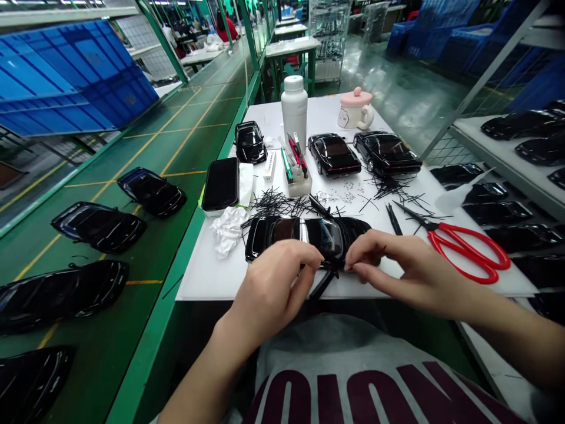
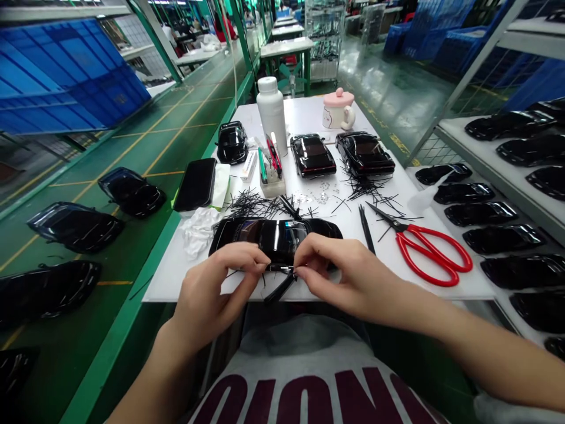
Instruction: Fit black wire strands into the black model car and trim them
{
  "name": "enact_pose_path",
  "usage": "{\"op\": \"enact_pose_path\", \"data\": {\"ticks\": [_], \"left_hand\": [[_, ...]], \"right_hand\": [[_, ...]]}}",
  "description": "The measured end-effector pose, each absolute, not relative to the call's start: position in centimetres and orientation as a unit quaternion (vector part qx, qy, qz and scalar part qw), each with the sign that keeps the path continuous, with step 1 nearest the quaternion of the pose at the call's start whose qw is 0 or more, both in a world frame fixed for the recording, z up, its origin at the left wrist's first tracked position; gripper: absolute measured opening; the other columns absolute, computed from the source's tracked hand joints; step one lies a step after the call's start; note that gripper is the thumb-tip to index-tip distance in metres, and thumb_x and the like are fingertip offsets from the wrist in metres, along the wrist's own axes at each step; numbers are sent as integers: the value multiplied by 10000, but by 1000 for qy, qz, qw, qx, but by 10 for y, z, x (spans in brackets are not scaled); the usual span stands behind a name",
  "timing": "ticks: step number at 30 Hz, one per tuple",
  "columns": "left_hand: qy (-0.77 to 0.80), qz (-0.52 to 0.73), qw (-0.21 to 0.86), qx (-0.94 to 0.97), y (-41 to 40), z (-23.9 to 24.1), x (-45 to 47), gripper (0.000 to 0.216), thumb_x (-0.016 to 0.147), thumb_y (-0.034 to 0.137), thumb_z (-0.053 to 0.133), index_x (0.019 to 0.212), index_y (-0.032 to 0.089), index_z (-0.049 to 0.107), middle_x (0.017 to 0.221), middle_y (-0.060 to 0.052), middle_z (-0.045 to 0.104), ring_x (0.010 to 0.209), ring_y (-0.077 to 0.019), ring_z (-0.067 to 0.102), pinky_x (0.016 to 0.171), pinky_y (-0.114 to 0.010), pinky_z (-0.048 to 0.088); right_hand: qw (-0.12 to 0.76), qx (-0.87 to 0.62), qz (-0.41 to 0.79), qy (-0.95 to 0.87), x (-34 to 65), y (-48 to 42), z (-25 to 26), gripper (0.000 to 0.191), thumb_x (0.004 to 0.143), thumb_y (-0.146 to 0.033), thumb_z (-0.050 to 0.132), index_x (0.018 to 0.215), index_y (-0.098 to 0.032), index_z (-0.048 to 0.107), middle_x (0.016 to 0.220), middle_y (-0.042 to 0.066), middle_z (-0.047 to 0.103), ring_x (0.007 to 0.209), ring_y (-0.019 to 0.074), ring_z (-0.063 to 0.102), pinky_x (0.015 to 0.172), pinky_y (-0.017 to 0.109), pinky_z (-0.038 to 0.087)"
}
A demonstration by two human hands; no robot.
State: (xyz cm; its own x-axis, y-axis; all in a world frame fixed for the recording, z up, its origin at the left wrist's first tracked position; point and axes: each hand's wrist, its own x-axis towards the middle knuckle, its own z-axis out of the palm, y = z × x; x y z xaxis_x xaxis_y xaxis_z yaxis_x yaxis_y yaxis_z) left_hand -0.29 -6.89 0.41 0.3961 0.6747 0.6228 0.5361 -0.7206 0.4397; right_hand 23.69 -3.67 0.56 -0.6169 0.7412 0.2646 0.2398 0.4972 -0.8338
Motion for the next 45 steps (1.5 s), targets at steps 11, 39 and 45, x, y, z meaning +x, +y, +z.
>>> {"op": "enact_pose_path", "data": {"ticks": [11, 39, 45], "left_hand": [[404, 377, 239, 799, -65, 11, 31, 188, 935, 51, 572, 917, 228, 511, 863, 31, 673, 774, -102, 695, 688, -199, 516], [426, 400, 289, 758, -44, 5, 42, 180, 950, 73, 559, 865, 227, 521, 864, 39, 679, 798, -100, 674, 735, -214, 499], [441, 387, 318, 745, -41, 6, 41, 179, 952, 81, 557, 856, 226, 515, 874, 38, 680, 819, -104, 673, 762, -220, 493]], "right_hand": [[435, -384, 456, -675, 221, -65, -13, 196, 913, -290, 715, 1085, -233, 641, 857, 19, 696, 713, 139, 671, 638, 248, 600], [435, -404, 542, -595, 236, -43, -18, 140, 933, -325, 682, 899, -189, 675, 698, 6, 697, 631, 130, 679, 596, 209, 567], [445, -401, 590, -541, 232, -40, -22, 137, 913, -317, 724, 918, -194, 663, 746, 2, 708, 668, 102, 689, 632, 170, 572]]}}
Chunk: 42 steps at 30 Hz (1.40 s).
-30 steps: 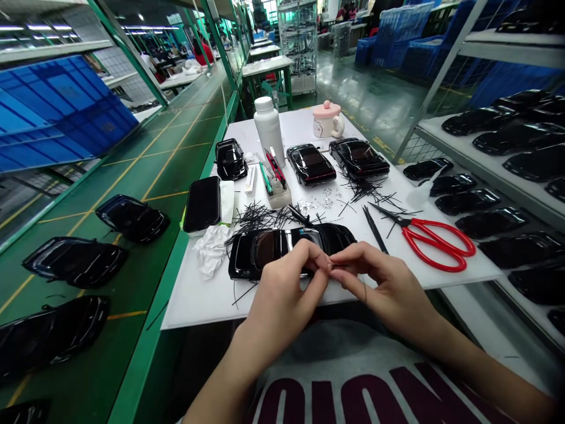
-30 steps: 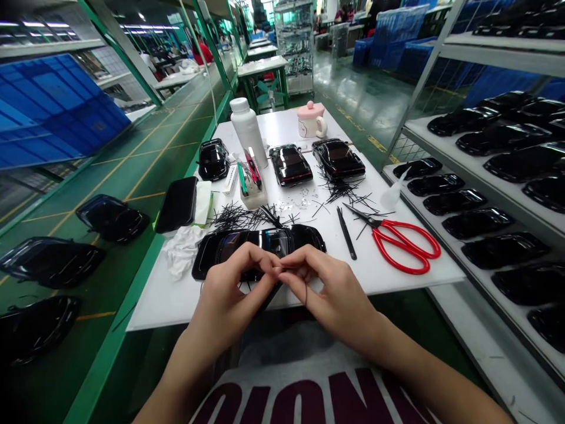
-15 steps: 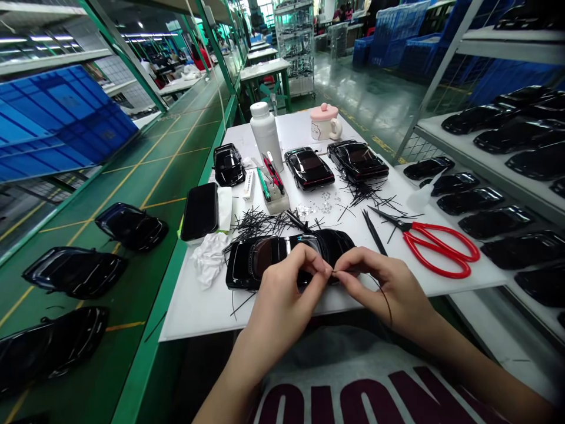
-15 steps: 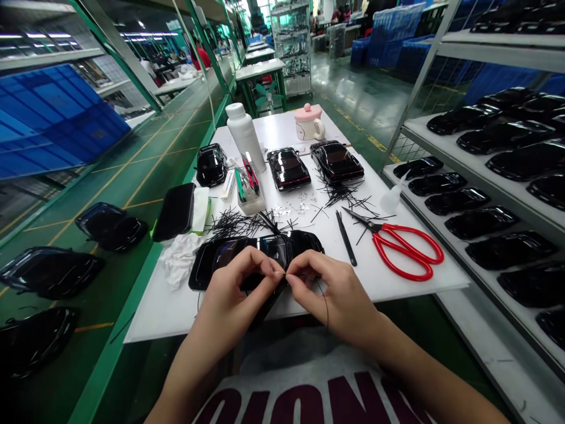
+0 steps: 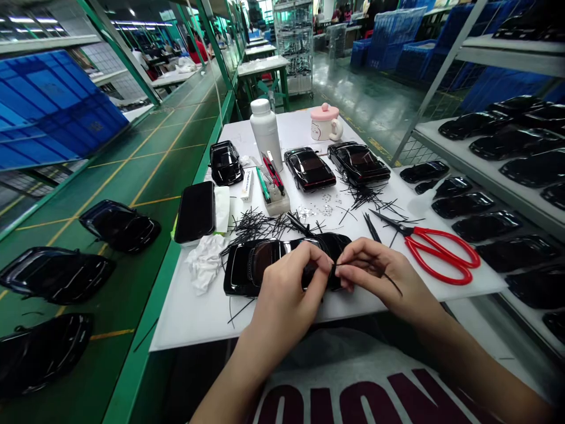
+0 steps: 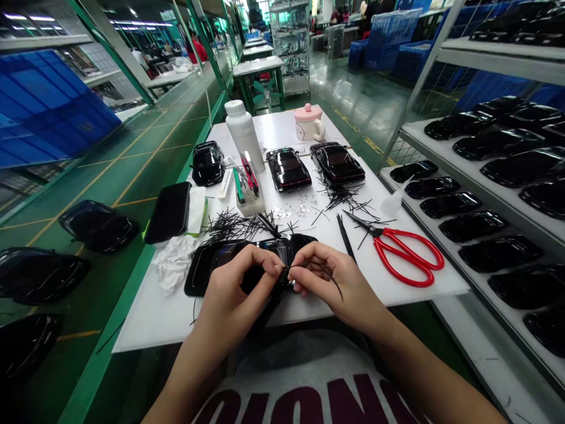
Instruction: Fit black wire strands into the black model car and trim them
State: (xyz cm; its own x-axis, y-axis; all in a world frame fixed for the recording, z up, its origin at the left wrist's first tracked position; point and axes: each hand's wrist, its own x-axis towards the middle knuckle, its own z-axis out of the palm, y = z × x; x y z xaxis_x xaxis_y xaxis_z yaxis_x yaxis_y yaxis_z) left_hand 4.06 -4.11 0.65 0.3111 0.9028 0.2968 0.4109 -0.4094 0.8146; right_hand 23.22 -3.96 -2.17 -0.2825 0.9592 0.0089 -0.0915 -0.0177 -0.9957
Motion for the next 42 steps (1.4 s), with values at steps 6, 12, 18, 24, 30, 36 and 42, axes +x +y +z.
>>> {"op": "enact_pose_path", "data": {"ticks": [6, 12, 18, 24, 30, 36, 42], "left_hand": [[441, 385, 326, 743, -39, 7, 40, 181, 940, 79, 567, 851, 227, 515, 867, 45, 673, 822, -102, 670, 764, -211, 484], [448, 377, 328, 742, -38, 6, 39, 183, 930, 74, 583, 856, 229, 519, 865, 49, 675, 810, -101, 673, 756, -208, 481], [443, 385, 330, 739, -39, 3, 40, 178, 937, 86, 582, 851, 229, 520, 862, 48, 675, 828, -104, 680, 765, -209, 487], [513, 427, 268, 695, -36, 6, 6, 156, 941, 126, 593, 844, 242, 553, 876, 57, 697, 852, -101, 678, 794, -208, 486], [578, 488, 181, 628, -42, 11, -32, 136, 927, 213, 650, 828, 247, 562, 894, 52, 706, 881, -118, 679, 824, -224, 489], [552, 472, 199, 658, -57, 7, -32, 118, 954, 203, 627, 849, 251, 597, 910, 53, 721, 858, -108, 678, 817, -212, 498], [498, 482, 205, 691, -62, 12, -19, 176, 952, 104, 602, 833, 232, 580, 906, 31, 722, 867, -112, 687, 801, -210, 516]], "right_hand": [[441, -398, 596, -540, 228, -37, -22, 144, 878, -287, 763, 953, -220, 660, 779, -24, 700, 710, 78, 693, 680, 136, 565], [455, -419, 522, -588, 224, -36, -22, 94, 889, -290, 741, 928, -225, 685, 818, -13, 729, 733, 83, 705, 679, 129, 565], [445, -428, 493, -613, 224, -41, -21, 97, 906, -310, 716, 917, -219, 684, 747, -13, 716, 678, 101, 703, 640, 158, 564], [416, -461, 360, -696, 247, -20, -10, 106, 903, -326, 697, 897, -223, 672, 754, 1, 717, 667, 131, 687, 642, 226, 562], [234, -502, 222, -803, 266, 51, -8, 90, 886, -286, 597, 876, -215, 651, 800, 36, 736, 705, 178, 677, 668, 293, 516], [164, -507, 200, -822, 258, 95, -25, 137, 761, -129, 575, 767, -204, 691, 783, 63, 739, 736, 221, 672, 690, 324, 480], [211, -481, 238, -817, 260, 50, 18, 296, 949, -373, 510, 1071, -202, 720, 981, 83, 763, 851, 214, 688, 770, 339, 515]]}}
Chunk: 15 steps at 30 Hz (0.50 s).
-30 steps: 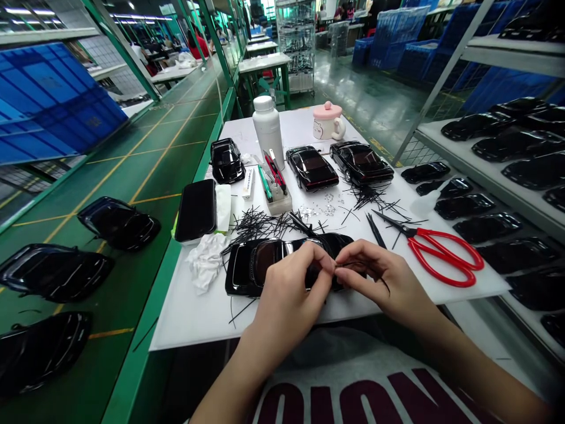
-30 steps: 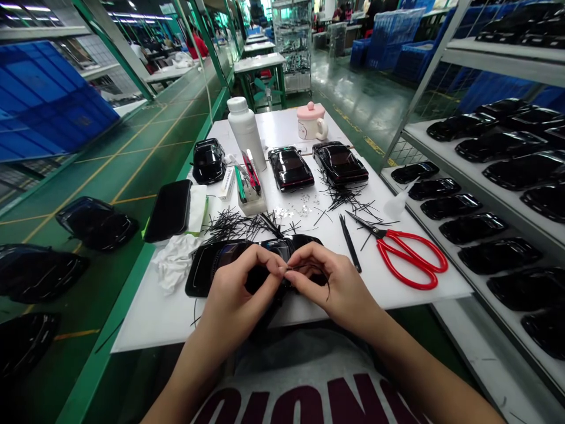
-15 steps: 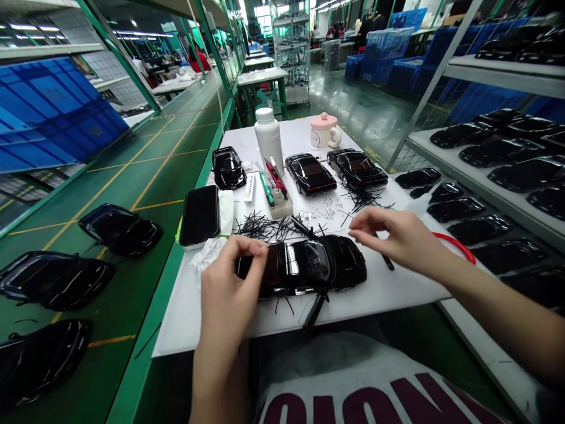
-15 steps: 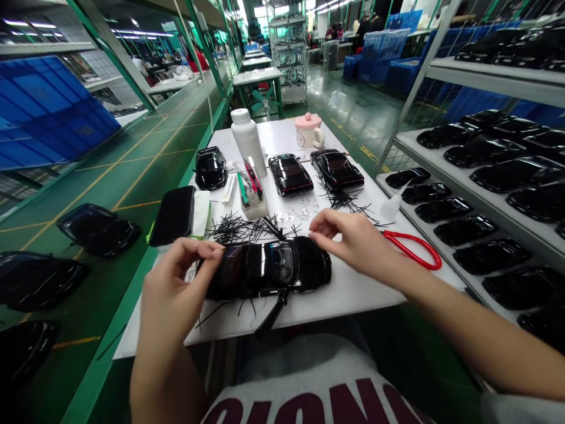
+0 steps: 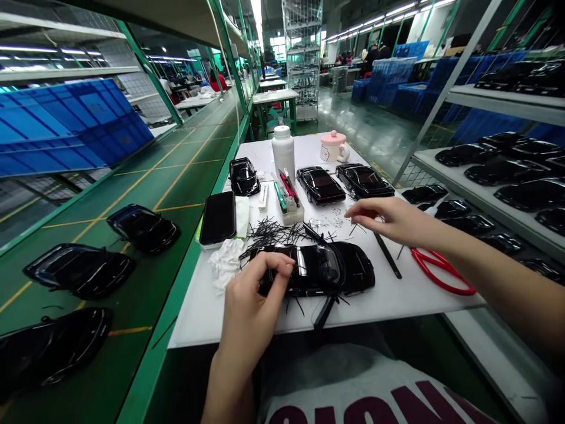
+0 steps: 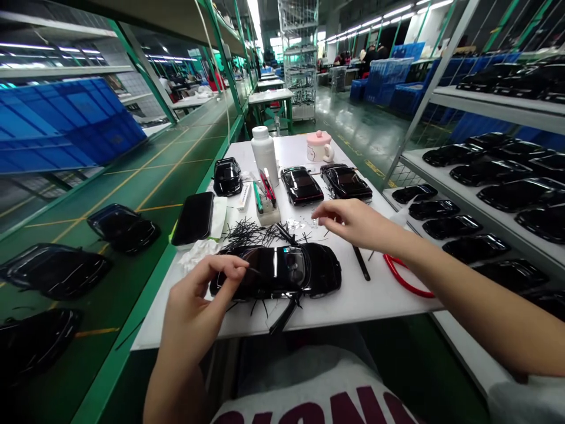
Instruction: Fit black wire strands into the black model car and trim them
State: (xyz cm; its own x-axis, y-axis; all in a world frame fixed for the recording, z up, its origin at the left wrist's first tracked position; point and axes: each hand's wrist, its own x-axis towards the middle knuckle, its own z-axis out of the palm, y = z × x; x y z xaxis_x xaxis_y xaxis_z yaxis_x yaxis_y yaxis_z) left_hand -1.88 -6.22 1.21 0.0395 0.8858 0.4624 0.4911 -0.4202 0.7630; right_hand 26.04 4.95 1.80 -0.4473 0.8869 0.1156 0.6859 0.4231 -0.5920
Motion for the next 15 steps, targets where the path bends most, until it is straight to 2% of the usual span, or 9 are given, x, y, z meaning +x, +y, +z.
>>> {"op": "enact_pose_path", "data": {"ticks": [1, 2, 4, 7, 11, 15], "left_hand": [[478, 480, 206, 706, -62, 13, -14, 190, 950, 82, 595, 830, 229, 577, 904, 24, 722, 866, -113, 689, 793, -212, 519], [454, 479, 207, 722, -63, 14, -8, 201, 945, 62, 590, 830, 226, 574, 908, 17, 725, 867, -115, 692, 784, -214, 522], [396, 479, 208, 755, -64, 17, 3, 222, 934, 28, 580, 829, 223, 567, 926, 2, 737, 876, -124, 699, 775, -229, 533], [301, 479, 187, 803, -68, 20, 14, 252, 911, -11, 558, 827, 227, 561, 958, -14, 767, 869, -143, 712, 846, -297, 554], [253, 476, 155, 828, -78, 22, 21, 295, 871, -48, 570, 813, 240, 556, 981, 3, 793, 860, -151, 736, 942, -358, 542], [295, 521, 195, 777, -92, 18, 29, 297, 860, -15, 658, 901, 262, 557, 1075, 4, 762, 961, -149, 720, 951, -324, 537]], "right_hand": [[220, -459, 275, -816, 257, 34, 25, 345, 979, -458, 491, 1082, -220, 720, 965, 62, 761, 851, 193, 691, 768, 312, 525], [235, -418, 372, -795, 252, 19, 30, 373, 980, -504, 513, 1083, -213, 722, 934, 61, 756, 834, 185, 686, 741, 296, 525], [240, -351, 516, -744, 240, -10, 34, 371, 969, -529, 563, 1065, -210, 726, 924, 53, 739, 788, 160, 650, 706, 272, 508], [256, -303, 646, -652, 227, -38, 26, 357, 938, -538, 629, 921, -193, 718, 850, 38, 694, 697, 125, 544, 624, 250, 430], [278, -282, 738, -547, 226, -53, 11, 395, 822, -557, 774, 853, -171, 695, 749, 7, 617, 622, 97, 440, 562, 236, 333], [320, -274, 729, -539, 230, -66, 7, 344, 804, -491, 817, 790, -181, 668, 682, -27, 544, 616, 91, 424, 577, 228, 340]]}}
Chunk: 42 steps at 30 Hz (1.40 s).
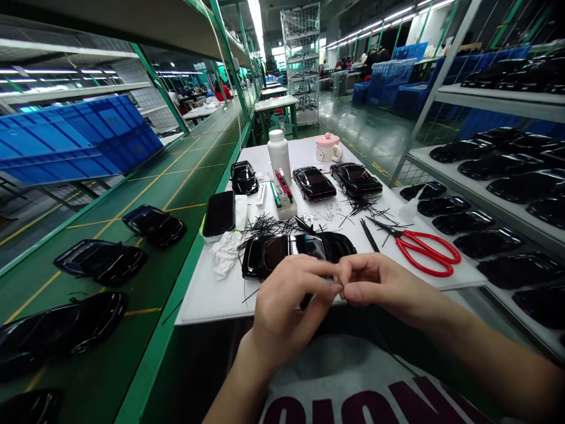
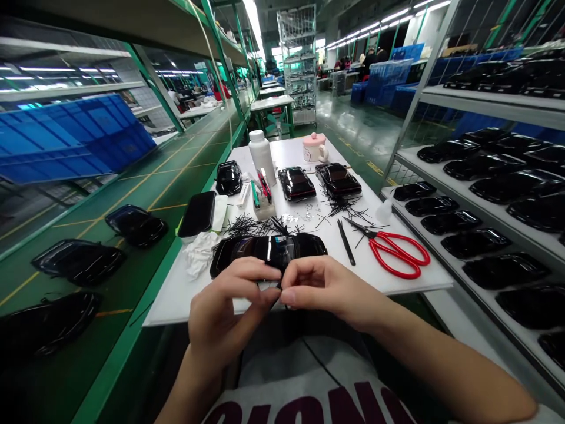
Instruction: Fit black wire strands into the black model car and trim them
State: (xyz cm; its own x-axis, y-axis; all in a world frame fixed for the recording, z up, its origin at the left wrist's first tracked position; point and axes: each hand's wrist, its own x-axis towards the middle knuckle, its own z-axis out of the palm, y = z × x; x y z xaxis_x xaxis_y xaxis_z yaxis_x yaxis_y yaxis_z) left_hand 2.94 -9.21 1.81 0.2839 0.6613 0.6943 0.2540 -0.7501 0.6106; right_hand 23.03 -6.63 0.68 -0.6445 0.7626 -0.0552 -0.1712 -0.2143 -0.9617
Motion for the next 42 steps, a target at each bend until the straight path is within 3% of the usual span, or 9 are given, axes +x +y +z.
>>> {"op": "enact_pose_path", "data": {"ticks": [3, 6, 11, 20, 24, 28, 31, 36, 42], "left_hand": [[378, 548, 296, 685, -102, 17, 38, 248, 891, 107, 708, 982, 266, 541, 1088, -14, 720, 1021, -155, 691, 921, -290, 539], [404, 512, 411, 637, -109, 19, 48, 191, 918, 165, 694, 954, 251, 528, 975, 5, 717, 944, -138, 687, 879, -263, 531], [398, 489, 488, 604, -111, 25, 62, 211, 897, 172, 705, 888, 232, 502, 918, 7, 718, 892, -137, 678, 857, -263, 519], [435, 449, 473, 621, -105, 27, 89, 277, 858, 156, 701, 792, 227, 441, 829, 16, 701, 798, -138, 638, 773, -268, 496], [463, 437, 469, 611, -104, 22, 102, 331, 870, 188, 678, 725, 226, 383, 800, 8, 693, 775, -141, 617, 746, -275, 477], [476, 424, 487, 598, -99, 18, 109, 352, 867, 198, 677, 698, 222, 369, 803, 0, 686, 776, -135, 594, 738, -268, 460], [481, 416, 489, 598, -94, 18, 109, 355, 858, 201, 679, 690, 223, 367, 795, -12, 678, 778, -148, 606, 727, -277, 462], [482, 433, 495, 579, -85, 11, 105, 350, 860, 219, 678, 693, 222, 370, 825, -33, 676, 811, -174, 649, 767, -309, 502], [480, 472, 496, 549, -76, 5, 89, 353, 834, 180, 695, 661, 210, 389, 819, -21, 662, 766, -141, 630, 718, -262, 495]], "right_hand": [[376, -297, 656, -583, 235, -76, 6, 294, 863, -452, 769, 773, -194, 662, 709, -13, 553, 667, 116, 477, 616, 247, 386], [395, -311, 595, -627, 239, -84, 3, 273, 903, -440, 722, 781, -203, 664, 718, -10, 563, 675, 127, 491, 642, 265, 409], [397, -350, 551, -645, 248, -93, -3, 281, 886, -442, 721, 754, -204, 649, 649, -14, 503, 646, 140, 462, 584, 272, 390], [434, -364, 484, -667, 270, -95, -5, 201, 862, -252, 682, 687, -203, 594, 644, -20, 559, 590, 114, 486, 549, 246, 414], [426, -354, 434, -711, 282, -91, -16, 183, 915, -287, 639, 748, -211, 636, 670, -9, 614, 609, 129, 552, 576, 253, 472], [407, -464, 177, -767, 318, -70, -41, 245, 1008, -370, 508, 1001, -217, 700, 946, 73, 740, 904, 218, 680, 836, 353, 563], [386, -560, 73, -730, 352, -48, -64, 312, 995, -338, 475, 1152, -185, 696, 1126, 153, 726, 1083, 331, 633, 977, 517, 502], [317, -593, 62, -738, 380, -26, -86, 328, 950, -358, 496, 1127, -221, 736, 1032, 136, 727, 967, 328, 663, 893, 488, 532], [294, -600, 101, -737, 403, -39, -71, 302, 958, -453, 525, 1142, -229, 608, 1049, 99, 722, 849, 270, 711, 725, 409, 584]]}}
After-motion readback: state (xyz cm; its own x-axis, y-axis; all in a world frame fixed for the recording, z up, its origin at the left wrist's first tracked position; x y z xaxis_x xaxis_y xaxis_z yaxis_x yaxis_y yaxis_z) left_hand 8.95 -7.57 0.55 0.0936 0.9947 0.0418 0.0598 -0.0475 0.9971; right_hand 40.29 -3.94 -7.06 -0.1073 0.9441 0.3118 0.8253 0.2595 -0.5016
